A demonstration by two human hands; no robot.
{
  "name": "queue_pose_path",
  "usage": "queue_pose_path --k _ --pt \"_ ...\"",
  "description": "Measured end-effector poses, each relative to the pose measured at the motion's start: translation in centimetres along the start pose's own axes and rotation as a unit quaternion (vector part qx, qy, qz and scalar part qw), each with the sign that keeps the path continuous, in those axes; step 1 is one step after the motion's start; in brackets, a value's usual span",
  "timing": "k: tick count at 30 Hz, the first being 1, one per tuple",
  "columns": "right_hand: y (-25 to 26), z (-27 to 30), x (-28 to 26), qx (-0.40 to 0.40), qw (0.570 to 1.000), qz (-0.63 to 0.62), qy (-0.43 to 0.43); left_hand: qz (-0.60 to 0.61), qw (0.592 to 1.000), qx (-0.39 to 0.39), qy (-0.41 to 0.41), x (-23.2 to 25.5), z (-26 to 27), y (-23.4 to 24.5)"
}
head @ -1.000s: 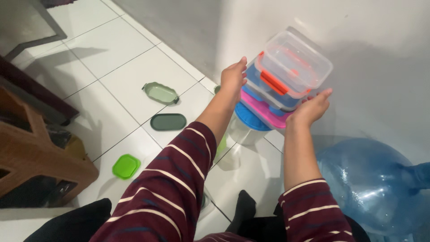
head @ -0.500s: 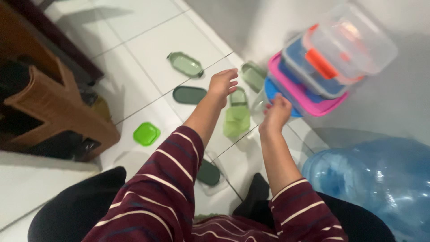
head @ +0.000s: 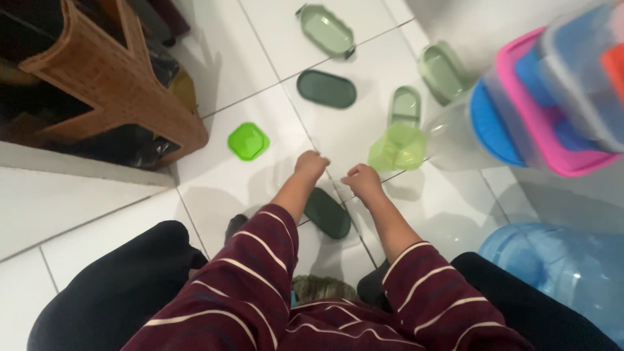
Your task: The person kneels on a tiled floor and pairs various plastic containers with their lids, then stacks them into a single vertical pile. The person handles pink, blue, clear, and green containers, securing each lid before adding it to the stack.
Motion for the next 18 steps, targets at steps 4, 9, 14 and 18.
queue_pose_path --k 4,9,14,18 --pt "-1.7 -1.5 3.9 0.043 0.975 0.214 0.035 -0.080 0.985 0.085 0.131 -5.5 0.5 0.3" --pt "-3.3 -2.8 6.2 -0.014 0.962 0.271 -0.012 0.023 0.980 0.003 0.196 -9.8 -1.2 -1.3" --pt "-4.7 -5.0 8.4 -0.189 0.913 0.362 -0.018 0.063 0.984 -0.029 0.165 -11.5 -3.5 -3.2" --pt "-4.1 -6.2 8.5 -0.069 0.954 0.291 -0.025 0.026 0.994 -0.002 0.106 -11.0 -5.2 -3.2"
Point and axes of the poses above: each hand's wrist, its own z-axis away from the middle knuckle, its own y-axis out of the back of the hand, x = y × z, the point moved 2 cm from there along -z, towards the middle knuckle, and after that the axes turned 2 degrees about -z, right-handed, at the moved point
